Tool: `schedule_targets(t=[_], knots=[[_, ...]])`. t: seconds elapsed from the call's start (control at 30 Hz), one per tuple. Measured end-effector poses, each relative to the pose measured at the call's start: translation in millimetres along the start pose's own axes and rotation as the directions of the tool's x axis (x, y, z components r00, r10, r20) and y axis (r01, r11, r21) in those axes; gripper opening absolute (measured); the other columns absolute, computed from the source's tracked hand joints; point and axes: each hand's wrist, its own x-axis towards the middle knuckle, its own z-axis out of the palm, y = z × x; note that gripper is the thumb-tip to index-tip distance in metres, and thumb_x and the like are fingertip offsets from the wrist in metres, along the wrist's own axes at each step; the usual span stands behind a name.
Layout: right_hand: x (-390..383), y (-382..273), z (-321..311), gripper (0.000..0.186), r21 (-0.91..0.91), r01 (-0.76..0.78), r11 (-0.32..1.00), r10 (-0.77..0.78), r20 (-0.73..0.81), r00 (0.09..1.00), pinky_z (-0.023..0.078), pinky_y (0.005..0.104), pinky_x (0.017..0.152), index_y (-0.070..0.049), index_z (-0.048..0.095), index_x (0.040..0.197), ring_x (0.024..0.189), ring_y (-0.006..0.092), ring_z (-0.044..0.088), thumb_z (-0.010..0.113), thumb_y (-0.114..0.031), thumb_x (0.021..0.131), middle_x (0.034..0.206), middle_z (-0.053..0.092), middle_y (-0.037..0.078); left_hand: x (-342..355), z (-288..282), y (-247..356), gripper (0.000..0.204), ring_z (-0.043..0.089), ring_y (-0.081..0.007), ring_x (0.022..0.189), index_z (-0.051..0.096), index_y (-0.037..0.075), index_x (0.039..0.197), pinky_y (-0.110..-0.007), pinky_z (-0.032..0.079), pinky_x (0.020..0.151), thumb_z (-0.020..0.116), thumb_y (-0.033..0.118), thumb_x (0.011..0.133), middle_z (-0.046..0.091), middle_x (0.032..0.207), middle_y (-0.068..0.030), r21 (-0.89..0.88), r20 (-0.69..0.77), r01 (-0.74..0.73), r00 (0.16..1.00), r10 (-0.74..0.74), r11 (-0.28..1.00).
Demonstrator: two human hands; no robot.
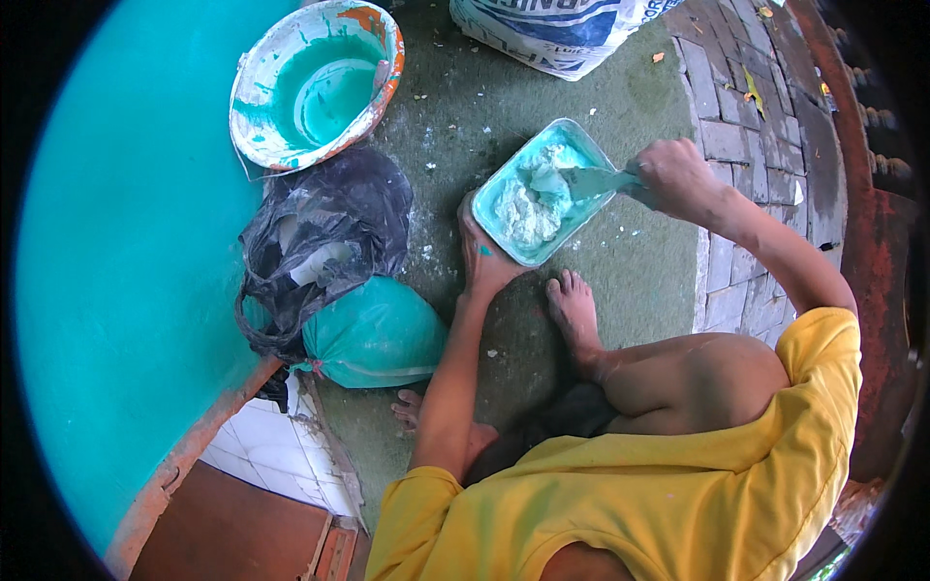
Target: The person sits on the floor and mixes a light green substance in a rectangular container using a trowel. They then pour water from a white bucket into a larger paint bucket and continue mixing the substance in the rectangular container.
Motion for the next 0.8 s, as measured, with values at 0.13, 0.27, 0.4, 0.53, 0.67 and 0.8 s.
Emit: schedule_targets(t=[0.13, 0.27, 0.4, 0.53, 0.67, 0.8], knots=[[-3, -4, -5, 0.033, 0.136, 0.015, 0.991, -0.007, -0.056, 0.998, 0.05, 0.0418, 0.055, -0.006, 0.069, 0.081, 0.066, 0.0329, 0.063, 0.066, -0.038, 0.081, 0.071, 0.063, 0.014, -2, -1, 0, 0.127, 0.038, -0.0398, 0.122, 0.017, -0.001, 0.137, -0.049, 0.034, 0.102, 0.092, 0.037, 0.041, 0.034, 0.132, -0.0243, 0.024, 0.028, 0.044, 0.999, -0.044, 0.999], [12, -10, 30, 0.034, 0.212, 0.042, 0.976, -0.031, -0.056, 0.998, 0.05, 0.0425, 0.057, -0.005, 0.068, 0.08, 0.069, 0.0336, 0.063, 0.065, -0.039, 0.081, 0.072, 0.063, 0.015, -9, 10, -14, 0.128, 0.041, -0.0391, 0.12, 0.017, 0.0, 0.136, -0.048, 0.036, 0.1, 0.092, 0.036, 0.04, 0.035, 0.131, -0.0236, 0.033, 0.027, 0.094, 0.995, -0.095, 0.995], [20, -11, 40, 0.033, 0.091, -0.042, 0.995, 0.034, 0.084, 0.996, 0.052, 0.0419, 0.063, -0.003, 0.064, 0.074, 0.075, 0.0319, 0.065, 0.068, -0.035, 0.078, 0.075, 0.065, 0.013, -1, 4, 1, 0.128, 0.042, -0.0384, 0.119, 0.016, 0.0, 0.136, -0.048, 0.036, 0.1, 0.092, 0.035, 0.039, 0.035, 0.131, -0.0226, 0.025, 0.069, 0.131, 0.989, -0.132, 0.991], [20, -1, 37, 0.024, -0.011, 0.013, 1.0, -0.012, 0.027, 1.0, 0.052, 0.0392, 0.061, -0.003, 0.064, 0.072, 0.073, 0.029, 0.066, 0.068, -0.026, 0.076, 0.072, 0.065, 0.012, -3, 3, -9, 0.127, 0.041, -0.0381, 0.12, 0.016, 0.0, 0.136, -0.047, 0.035, 0.101, 0.092, 0.034, 0.04, 0.035, 0.131, -0.0223, 0.025, 0.054, 0.102, 0.993, -0.103, 0.994], [6, -6, 15, 0.012, -0.144, 0.094, 0.985, -0.1, -0.04, 0.994, 0.051, 0.0373, 0.058, -0.005, 0.064, 0.07, 0.068, 0.0266, 0.066, 0.065, -0.016, 0.075, 0.069, 0.063, 0.011, 1, 1, 4, 0.127, 0.041, -0.0379, 0.12, 0.016, 0.0, 0.136, -0.048, 0.035, 0.101, 0.092, 0.033, 0.04, 0.035, 0.13, -0.0225, 0.029, 0.036, 0.086, 0.996, -0.087, 0.996], [-13, -13, -14, 0.004, -0.143, 0.039, 0.989, -0.059, -0.141, 0.988, 0.05, 0.0365, 0.055, -0.005, 0.061, 0.073, 0.065, 0.026, 0.065, 0.061, -0.009, 0.074, 0.065, 0.061, 0.01, 2, -3, 10, 0.126, 0.042, -0.0376, 0.118, 0.017, 0.0, 0.135, -0.048, 0.036, 0.1, 0.092, 0.032, 0.04, 0.035, 0.129, -0.0224, 0.069, 0.018, 0.071, 0.997, -0.072, 0.995]])
